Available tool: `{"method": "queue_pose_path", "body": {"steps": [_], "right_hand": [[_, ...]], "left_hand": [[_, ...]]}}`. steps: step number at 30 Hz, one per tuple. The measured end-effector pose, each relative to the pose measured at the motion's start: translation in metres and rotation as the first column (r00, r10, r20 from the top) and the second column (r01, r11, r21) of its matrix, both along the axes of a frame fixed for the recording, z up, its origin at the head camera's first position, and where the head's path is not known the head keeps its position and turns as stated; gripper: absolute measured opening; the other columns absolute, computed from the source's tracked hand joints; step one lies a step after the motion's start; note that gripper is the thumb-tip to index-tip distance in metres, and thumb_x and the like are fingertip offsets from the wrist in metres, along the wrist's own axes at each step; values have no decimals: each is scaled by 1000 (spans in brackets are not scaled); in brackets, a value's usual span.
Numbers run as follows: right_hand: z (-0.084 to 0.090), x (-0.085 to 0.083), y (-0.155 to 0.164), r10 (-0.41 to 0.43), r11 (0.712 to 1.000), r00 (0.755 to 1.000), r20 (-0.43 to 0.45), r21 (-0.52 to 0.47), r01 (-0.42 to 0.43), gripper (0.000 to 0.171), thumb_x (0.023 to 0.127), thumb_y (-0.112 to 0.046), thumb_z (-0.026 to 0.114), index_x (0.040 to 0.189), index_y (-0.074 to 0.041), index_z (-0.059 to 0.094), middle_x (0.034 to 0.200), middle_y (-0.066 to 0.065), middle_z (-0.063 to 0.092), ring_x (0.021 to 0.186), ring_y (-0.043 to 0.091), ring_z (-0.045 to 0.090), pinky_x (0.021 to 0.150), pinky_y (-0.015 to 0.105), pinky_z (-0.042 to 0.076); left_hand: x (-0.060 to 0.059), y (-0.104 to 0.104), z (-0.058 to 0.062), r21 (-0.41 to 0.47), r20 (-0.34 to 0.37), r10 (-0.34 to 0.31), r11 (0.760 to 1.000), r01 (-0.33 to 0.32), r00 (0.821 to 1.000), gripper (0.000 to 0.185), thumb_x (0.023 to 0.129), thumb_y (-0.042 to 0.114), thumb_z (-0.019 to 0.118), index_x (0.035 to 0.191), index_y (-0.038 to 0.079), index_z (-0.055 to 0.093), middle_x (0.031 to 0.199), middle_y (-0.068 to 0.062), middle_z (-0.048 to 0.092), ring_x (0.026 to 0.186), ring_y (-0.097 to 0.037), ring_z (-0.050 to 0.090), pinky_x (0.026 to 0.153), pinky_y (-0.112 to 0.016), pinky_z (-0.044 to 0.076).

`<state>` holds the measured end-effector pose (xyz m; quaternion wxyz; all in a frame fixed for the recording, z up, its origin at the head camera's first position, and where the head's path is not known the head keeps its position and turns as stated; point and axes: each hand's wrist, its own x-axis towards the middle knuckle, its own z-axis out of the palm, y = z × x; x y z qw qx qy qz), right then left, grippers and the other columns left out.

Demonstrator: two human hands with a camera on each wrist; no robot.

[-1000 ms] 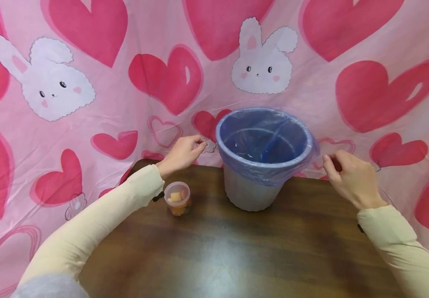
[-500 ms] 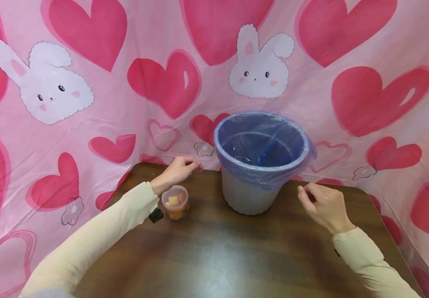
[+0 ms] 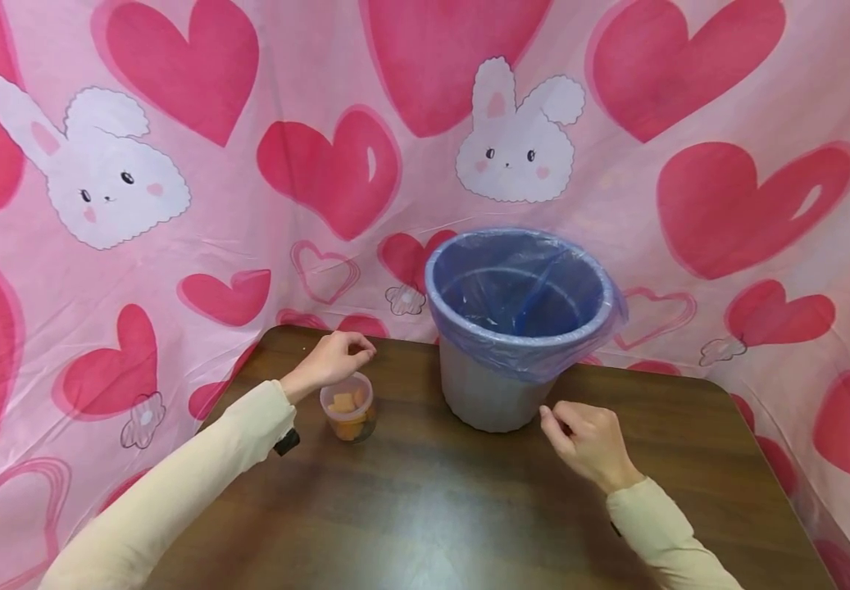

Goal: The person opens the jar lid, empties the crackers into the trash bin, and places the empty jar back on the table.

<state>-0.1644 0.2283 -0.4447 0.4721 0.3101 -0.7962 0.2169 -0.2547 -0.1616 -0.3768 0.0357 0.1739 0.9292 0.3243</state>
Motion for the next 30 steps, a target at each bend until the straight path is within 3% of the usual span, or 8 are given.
{"method": "queue_pose_path", "body": {"steps": [8,15,20,26,30], "right_hand": [[-9,-7,-27,129,991,991,44,25,-130,42,95,-26,50,55,-17,40,52,-11,28,50,-3,23,46,12,18],[-12,-9,-47,171,964,952,255,155,-215,36,93,-26,59,61,-19,44,53,-10,33,49,0,32,50,13,25],[-13,-11,-65,166,952,918,360,184,-245,34,88,-21,65,62,-19,44,55,-11,32,51,-1,31,51,12,24],[-16,-17,-80,184,948,904,386,171,-266,34,88,-20,67,63,-19,44,56,-10,35,52,-1,31,52,12,26],[-17,-20,-88,195,952,887,419,138,-275,30,89,-21,67,67,-19,47,57,-8,40,54,0,34,54,12,29]], "left_hand": [[1,-14,-10,-85,-59,3,996,-8,998,24,91,16,58,108,0,65,105,-17,66,100,-30,61,89,-47,49],[4,-19,-18,-259,-99,10,965,-36,995,45,91,25,60,125,-3,53,120,-25,50,106,-38,54,93,-54,46],[5,-24,-21,-270,-38,33,962,-42,999,50,91,26,60,129,-5,50,122,-28,48,107,-40,54,94,-54,46],[4,-30,-27,-232,73,12,973,6,997,54,92,24,58,135,-7,43,125,-29,45,105,-34,54,94,-49,49],[4,-32,-30,-210,99,-12,977,33,995,54,92,22,58,135,-8,43,126,-29,45,105,-33,52,94,-51,49]]}}
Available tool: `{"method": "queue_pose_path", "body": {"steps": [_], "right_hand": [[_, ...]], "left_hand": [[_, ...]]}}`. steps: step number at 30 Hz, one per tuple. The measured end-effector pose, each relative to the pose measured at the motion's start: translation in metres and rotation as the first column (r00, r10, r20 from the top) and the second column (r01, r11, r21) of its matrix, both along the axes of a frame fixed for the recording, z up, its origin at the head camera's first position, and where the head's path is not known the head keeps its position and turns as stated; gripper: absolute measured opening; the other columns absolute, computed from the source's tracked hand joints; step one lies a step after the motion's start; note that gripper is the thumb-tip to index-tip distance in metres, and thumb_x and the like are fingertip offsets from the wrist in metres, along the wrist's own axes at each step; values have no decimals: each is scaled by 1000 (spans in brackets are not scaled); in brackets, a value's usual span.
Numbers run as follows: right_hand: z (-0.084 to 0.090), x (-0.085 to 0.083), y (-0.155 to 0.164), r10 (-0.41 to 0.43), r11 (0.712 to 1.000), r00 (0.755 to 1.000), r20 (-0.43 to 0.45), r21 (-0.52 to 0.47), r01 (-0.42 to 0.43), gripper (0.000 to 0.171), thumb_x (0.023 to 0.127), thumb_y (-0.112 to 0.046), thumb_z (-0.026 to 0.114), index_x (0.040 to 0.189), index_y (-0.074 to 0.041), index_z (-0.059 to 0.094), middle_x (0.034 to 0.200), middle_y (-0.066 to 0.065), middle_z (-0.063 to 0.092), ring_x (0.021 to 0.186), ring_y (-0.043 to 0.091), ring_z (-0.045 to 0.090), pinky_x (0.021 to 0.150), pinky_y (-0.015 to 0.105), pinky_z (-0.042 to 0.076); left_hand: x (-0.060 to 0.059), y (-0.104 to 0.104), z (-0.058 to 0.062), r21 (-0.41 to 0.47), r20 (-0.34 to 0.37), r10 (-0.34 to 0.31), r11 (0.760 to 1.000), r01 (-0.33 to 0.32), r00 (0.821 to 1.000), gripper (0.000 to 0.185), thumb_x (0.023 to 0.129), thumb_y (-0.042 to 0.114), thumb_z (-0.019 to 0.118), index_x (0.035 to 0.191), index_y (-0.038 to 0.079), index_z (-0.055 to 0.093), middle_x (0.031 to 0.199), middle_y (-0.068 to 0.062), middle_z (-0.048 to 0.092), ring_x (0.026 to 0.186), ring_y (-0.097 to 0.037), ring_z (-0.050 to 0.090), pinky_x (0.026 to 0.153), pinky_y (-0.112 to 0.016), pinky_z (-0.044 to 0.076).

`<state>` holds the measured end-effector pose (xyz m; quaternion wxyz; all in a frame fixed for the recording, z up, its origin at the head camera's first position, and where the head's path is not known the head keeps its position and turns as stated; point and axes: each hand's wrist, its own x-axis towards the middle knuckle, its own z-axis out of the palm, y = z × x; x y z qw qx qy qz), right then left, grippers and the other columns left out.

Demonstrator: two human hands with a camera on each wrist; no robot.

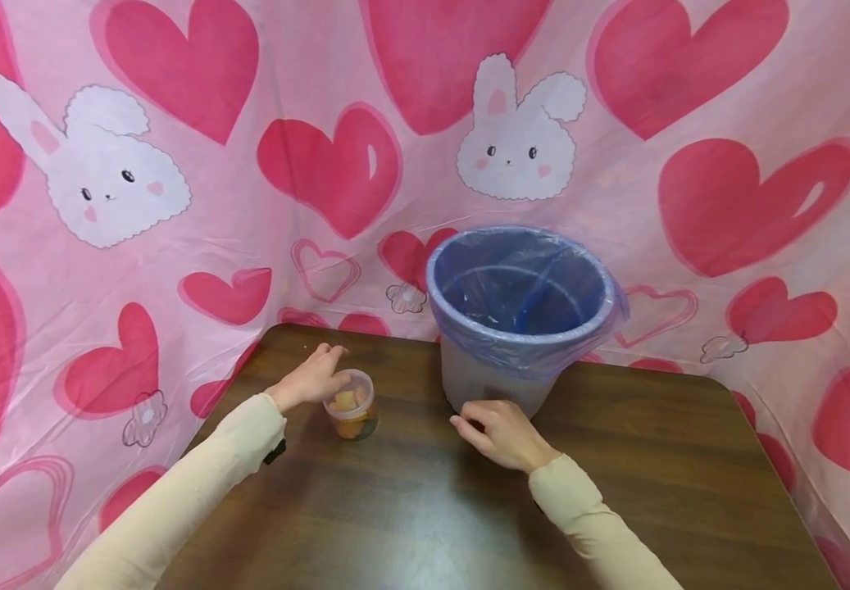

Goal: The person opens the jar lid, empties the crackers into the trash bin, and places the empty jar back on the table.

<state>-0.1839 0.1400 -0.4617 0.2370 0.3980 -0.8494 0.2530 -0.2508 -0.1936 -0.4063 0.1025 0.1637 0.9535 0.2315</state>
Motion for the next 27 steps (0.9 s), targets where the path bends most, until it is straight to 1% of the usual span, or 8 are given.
{"method": "queue_pose_path", "body": {"steps": [5,9,11,14,17,20,23,27], "right_hand": [[0,-1,-12,-14,999,992,125,-27,17,19,91,-23,66,74,-19,58,64,-13,49,58,-1,44,58,14,38],[-4,-2,-20,-33,999,969,244,-20,39,6,91,-23,66,87,-19,66,75,-13,63,68,0,56,66,20,48],[-6,-2,-25,-42,999,955,293,-18,49,4,91,-20,66,93,-18,67,81,-11,67,73,2,60,70,23,51],[-9,-4,-33,-58,997,941,333,-24,70,7,90,-17,67,96,-18,67,83,-9,69,74,4,61,71,25,51],[-11,-7,-42,-82,995,935,346,-29,98,4,90,-19,67,93,-19,69,82,-9,69,72,4,60,70,24,50],[-11,-10,-52,-106,991,924,367,-42,131,7,91,-24,65,90,-19,70,80,-10,69,69,3,58,68,23,49],[-8,-12,-63,-120,981,896,428,-89,174,12,92,-27,64,88,-18,71,74,-11,66,64,3,53,62,21,45],[-5,-13,-77,-99,959,840,534,-175,224,10,92,-23,64,87,-17,71,67,-8,59,58,5,48,56,19,41]], "left_hand": [[-2,-3,-4,-2,5,-24,1000,24,1000,53,92,21,58,134,-9,44,125,-28,48,108,-33,50,98,-52,46],[-3,-4,-7,-1,8,-47,999,47,999,52,92,21,58,132,-9,46,127,-29,52,113,-34,51,99,-52,44],[-2,-4,-7,4,6,-64,998,64,998,51,92,21,57,131,-9,46,127,-30,53,114,-35,51,100,-53,44],[-1,-4,-6,7,-4,-103,995,103,995,51,91,22,58,129,-10,47,123,-29,55,110,-35,53,96,-52,46],[1,-4,-6,2,-13,-138,990,138,990,50,91,22,59,128,-11,48,118,-27,56,106,-33,54,93,-51,48],[1,-4,-7,-7,-16,-143,990,143,990,49,91,21,60,127,-10,50,116,-25,57,104,-32,54,93,-50,48],[0,-4,-10,-11,-4,-127,992,127,992,49,91,21,61,128,-9,50,116,-24,56,107,-32,53,95,-50,46],[0,-5,-13,-20,9,-125,992,125,992,48,90,20,63,129,-6,50,116,-22,55,105,-30,53,94,-48,47]]}}
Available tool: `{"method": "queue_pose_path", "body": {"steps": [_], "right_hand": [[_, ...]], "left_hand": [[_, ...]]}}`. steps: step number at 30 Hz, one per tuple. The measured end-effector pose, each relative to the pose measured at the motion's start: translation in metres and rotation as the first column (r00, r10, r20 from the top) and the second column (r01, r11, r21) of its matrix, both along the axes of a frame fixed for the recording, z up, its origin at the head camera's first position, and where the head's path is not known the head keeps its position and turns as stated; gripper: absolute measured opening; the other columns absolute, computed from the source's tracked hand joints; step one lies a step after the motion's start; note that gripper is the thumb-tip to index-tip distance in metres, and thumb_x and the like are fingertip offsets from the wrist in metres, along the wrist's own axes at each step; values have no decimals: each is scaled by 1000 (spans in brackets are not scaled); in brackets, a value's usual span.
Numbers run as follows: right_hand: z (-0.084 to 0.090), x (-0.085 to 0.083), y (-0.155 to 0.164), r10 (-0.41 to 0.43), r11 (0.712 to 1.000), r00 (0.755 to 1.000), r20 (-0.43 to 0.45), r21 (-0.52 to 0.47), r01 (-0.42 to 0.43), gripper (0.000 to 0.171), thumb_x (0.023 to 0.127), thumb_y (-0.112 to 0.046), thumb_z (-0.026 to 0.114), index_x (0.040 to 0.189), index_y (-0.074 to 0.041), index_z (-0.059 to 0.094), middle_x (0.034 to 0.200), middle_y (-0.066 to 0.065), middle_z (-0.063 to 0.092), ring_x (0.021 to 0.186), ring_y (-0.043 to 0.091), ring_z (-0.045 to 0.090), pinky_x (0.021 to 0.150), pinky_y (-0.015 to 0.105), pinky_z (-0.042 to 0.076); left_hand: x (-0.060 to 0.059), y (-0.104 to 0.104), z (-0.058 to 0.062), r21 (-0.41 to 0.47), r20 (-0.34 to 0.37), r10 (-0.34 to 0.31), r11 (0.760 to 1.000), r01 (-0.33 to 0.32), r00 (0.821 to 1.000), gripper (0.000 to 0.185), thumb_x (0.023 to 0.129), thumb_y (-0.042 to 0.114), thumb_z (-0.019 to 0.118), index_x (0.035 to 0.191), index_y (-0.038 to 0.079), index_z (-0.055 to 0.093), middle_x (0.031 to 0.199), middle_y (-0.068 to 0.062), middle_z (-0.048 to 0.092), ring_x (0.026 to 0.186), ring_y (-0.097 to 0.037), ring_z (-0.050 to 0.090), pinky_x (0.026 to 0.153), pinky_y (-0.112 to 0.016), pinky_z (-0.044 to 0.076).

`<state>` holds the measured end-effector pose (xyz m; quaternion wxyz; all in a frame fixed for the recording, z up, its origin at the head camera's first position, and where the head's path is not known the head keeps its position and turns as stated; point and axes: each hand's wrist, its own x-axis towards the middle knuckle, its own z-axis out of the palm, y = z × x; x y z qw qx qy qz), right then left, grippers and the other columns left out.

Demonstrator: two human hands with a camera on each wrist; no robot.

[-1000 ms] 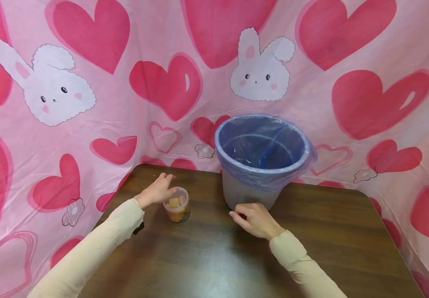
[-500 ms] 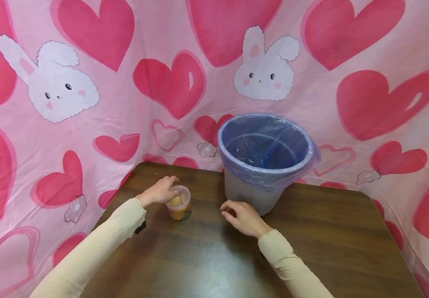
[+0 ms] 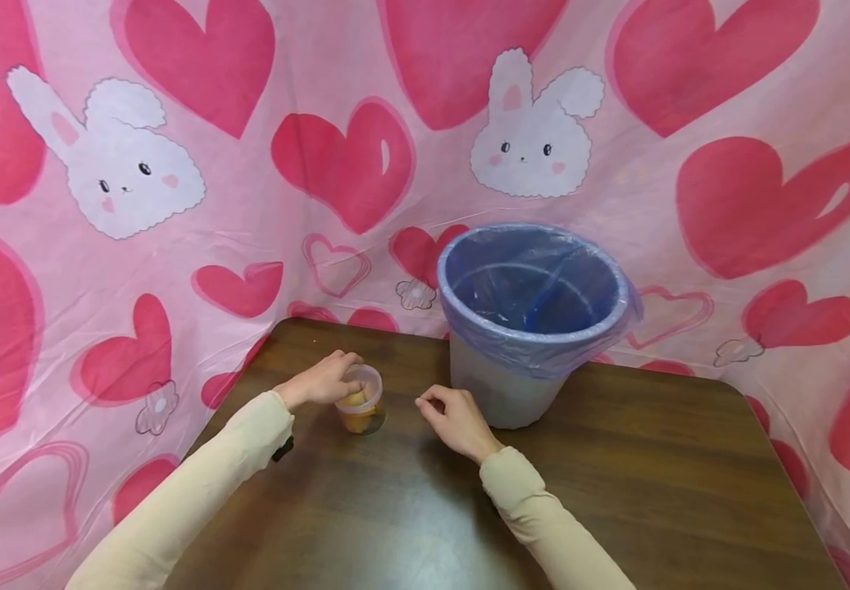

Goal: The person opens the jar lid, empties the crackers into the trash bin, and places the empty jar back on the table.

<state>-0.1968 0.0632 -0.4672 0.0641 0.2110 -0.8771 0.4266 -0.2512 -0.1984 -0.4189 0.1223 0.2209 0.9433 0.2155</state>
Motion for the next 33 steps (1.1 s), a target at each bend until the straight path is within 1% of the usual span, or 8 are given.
{"method": "queue_pose_path", "body": {"steps": [3,6,9,12,15,23,27,33], "right_hand": [[1,-1,-9,5,998,998,69,-66,-1,7,90,-15,64,93,-14,70,71,-5,63,59,5,52,56,19,43],[1,-1,-17,4,996,994,106,-91,6,12,88,-13,65,99,-11,70,79,-1,67,64,6,56,59,19,47],[-2,-3,-25,-30,997,995,95,-62,36,9,89,-18,67,94,-13,71,77,-3,67,66,6,55,61,19,46],[-5,-4,-32,-74,996,994,85,-43,78,13,90,-25,67,85,-15,72,71,-7,63,63,6,52,60,19,44],[-6,-5,-39,-85,995,992,96,-44,89,17,92,-26,65,81,-14,71,69,-6,61,62,5,51,59,20,43],[-1,-4,-53,-29,995,990,138,-89,41,15,90,-16,64,99,-7,70,83,1,67,73,9,56,68,21,47],[0,-6,-59,-37,991,985,167,-119,57,21,90,-20,65,106,-6,68,90,4,69,78,12,59,71,24,49],[0,-9,-68,-58,991,976,212,-108,82,38,92,-27,63,122,-4,60,111,13,64,87,18,62,77,31,52]], "left_hand": [[2,0,0,1,7,-8,1000,8,1000,48,90,19,64,129,-6,50,116,-22,53,105,-30,53,94,-48,47],[3,-1,0,6,15,-12,1000,12,1000,49,89,17,64,130,-5,50,117,-22,52,105,-31,53,95,-49,46],[3,-2,-1,14,22,-14,1000,14,1000,49,89,17,64,130,-5,49,117,-22,51,106,-31,52,96,-50,46],[4,-2,-2,17,23,-12,1000,12,1000,48,89,17,65,130,-4,50,117,-21,50,105,-31,53,96,-50,45],[5,-2,-2,19,35,-3,1000,2,999,48,89,17,64,131,-3,50,117,-20,50,106,-31,53,97,-50,45],[4,-3,-3,7,25,-9,1000,8,1000,49,90,17,65,132,-2,49,118,-21,49,108,-32,53,98,-51,45],[3,-3,-3,1,14,-17,1000,17,1000,49,89,18,65,131,-2,50,119,-21,50,109,-32,53,98,-50,45],[2,-4,-3,8,14,-32,999,32,999,48,88,16,66,130,-2,50,118,-21,50,107,-32,54,96,-50,46]]}}
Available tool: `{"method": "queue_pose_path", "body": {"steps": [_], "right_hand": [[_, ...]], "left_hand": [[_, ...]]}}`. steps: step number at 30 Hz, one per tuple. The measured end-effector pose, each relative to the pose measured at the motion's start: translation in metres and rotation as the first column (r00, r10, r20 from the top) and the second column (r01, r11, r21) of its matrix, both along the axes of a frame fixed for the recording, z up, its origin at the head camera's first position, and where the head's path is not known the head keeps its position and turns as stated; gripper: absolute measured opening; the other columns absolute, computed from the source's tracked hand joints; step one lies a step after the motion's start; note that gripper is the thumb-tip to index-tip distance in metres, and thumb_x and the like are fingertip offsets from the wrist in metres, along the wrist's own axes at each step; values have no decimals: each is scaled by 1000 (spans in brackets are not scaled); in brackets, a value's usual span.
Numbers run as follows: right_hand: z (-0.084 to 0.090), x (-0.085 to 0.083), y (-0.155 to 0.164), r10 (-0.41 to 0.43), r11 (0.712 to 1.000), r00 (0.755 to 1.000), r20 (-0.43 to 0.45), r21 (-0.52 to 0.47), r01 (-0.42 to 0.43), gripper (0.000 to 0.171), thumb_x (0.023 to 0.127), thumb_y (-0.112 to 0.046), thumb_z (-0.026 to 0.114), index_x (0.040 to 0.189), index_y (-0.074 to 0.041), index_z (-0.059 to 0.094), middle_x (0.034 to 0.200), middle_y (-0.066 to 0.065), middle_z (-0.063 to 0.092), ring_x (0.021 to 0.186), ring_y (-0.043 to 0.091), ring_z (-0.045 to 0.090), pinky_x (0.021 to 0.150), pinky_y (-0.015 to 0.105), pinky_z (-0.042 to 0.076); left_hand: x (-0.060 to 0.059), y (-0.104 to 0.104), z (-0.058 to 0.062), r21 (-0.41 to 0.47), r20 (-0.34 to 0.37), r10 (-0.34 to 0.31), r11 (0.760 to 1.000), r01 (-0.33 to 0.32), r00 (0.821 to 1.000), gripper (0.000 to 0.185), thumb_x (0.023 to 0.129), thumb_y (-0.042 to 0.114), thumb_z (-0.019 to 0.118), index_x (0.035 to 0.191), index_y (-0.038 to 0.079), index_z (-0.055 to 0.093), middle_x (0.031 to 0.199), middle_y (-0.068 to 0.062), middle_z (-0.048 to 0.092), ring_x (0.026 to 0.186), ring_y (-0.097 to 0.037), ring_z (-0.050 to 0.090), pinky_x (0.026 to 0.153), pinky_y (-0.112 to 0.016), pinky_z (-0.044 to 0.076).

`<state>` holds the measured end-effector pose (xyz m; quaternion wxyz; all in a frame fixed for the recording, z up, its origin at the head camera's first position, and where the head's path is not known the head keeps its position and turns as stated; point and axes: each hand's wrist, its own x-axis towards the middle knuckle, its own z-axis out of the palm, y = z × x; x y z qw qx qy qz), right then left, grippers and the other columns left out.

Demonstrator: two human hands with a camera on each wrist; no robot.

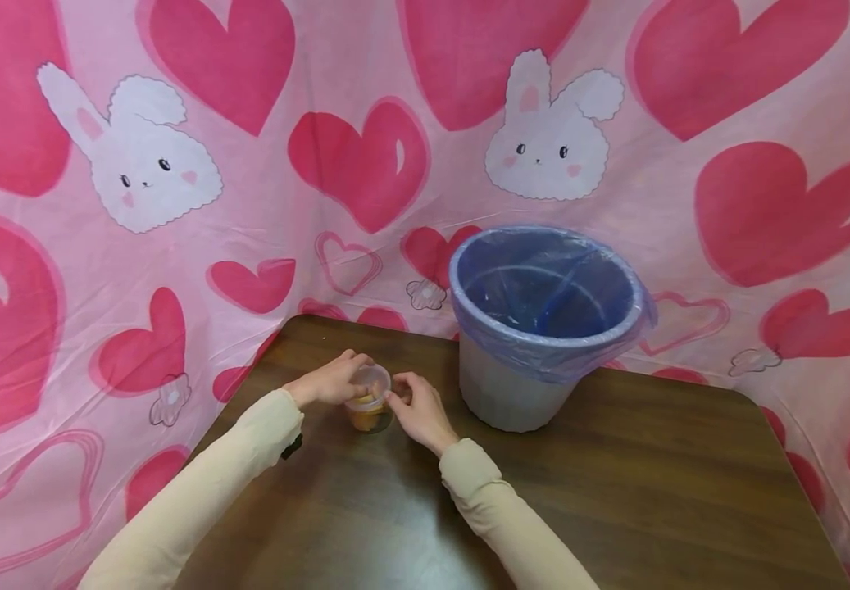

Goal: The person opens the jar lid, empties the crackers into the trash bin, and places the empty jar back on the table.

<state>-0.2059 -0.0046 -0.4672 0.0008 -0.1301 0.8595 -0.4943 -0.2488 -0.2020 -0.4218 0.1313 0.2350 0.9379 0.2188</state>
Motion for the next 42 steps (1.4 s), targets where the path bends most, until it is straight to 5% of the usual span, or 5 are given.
{"method": "queue_pose_path", "body": {"steps": [14,42], "right_hand": [[0,-2,-11,60,998,991,121,-8,-60,57,97,-35,54,140,0,44,134,20,54,109,30,63,91,45,52],[-6,-6,-17,74,997,988,138,-22,-71,49,95,-26,58,134,2,49,124,19,58,104,28,62,91,42,51]], "left_hand": [[0,-1,-1,-3,10,10,1000,-10,1000,48,90,19,65,132,0,50,118,-20,50,108,-32,54,97,-51,47],[0,-4,5,-17,39,-17,1000,18,999,52,90,9,62,136,-9,45,130,-27,51,119,-38,51,101,-53,44]]}}
